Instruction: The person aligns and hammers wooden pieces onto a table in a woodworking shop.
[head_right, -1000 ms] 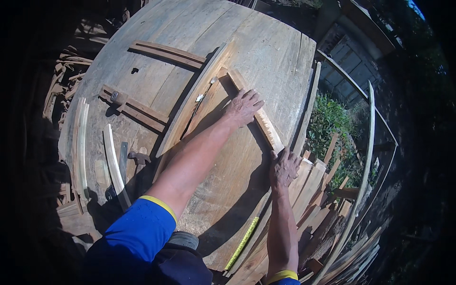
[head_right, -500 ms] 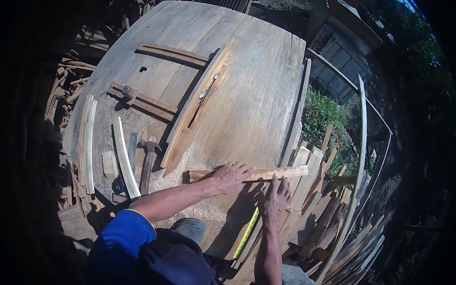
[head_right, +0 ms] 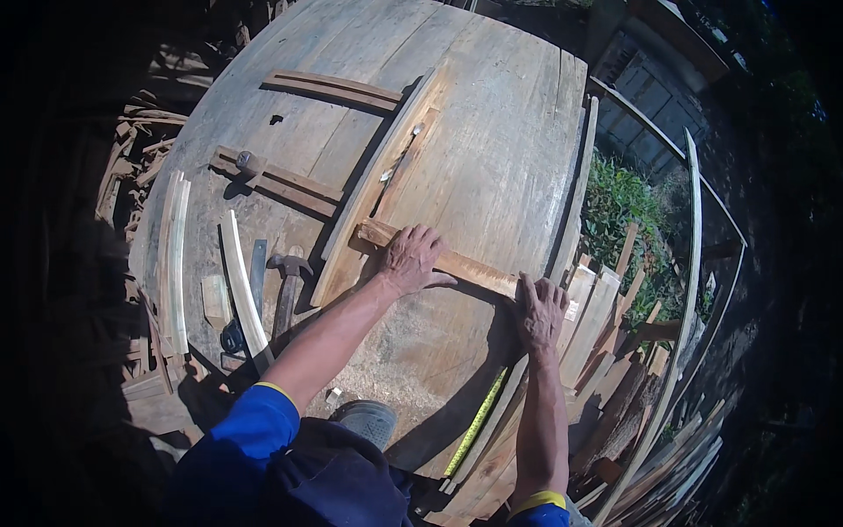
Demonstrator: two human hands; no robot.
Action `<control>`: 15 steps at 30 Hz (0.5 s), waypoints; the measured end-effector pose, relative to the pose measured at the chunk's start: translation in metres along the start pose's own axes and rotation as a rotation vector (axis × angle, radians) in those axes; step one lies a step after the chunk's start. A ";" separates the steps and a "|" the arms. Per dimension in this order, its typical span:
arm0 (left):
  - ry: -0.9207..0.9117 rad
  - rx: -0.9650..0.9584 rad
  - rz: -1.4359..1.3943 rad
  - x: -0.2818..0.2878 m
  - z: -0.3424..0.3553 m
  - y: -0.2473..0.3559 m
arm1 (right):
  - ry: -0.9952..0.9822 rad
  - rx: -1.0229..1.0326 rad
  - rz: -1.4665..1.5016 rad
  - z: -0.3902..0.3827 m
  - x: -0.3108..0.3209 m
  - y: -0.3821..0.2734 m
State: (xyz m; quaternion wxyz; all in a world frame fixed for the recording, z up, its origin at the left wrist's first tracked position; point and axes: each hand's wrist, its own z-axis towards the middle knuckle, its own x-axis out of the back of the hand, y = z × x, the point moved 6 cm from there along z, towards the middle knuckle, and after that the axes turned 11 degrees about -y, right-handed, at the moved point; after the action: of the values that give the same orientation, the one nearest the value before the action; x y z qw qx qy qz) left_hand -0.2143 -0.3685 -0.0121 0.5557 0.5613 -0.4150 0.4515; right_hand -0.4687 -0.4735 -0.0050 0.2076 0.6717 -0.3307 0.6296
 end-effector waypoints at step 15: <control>0.127 -0.073 0.093 -0.007 0.061 -0.031 | 0.017 -0.019 -0.008 0.057 0.001 0.018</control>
State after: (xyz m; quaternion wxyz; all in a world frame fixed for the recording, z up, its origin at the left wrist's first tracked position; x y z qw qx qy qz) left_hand -0.1837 -0.4281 -0.0252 0.5793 0.4911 -0.4206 0.4963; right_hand -0.4415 -0.5257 -0.0133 0.2192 0.6657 -0.3321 0.6313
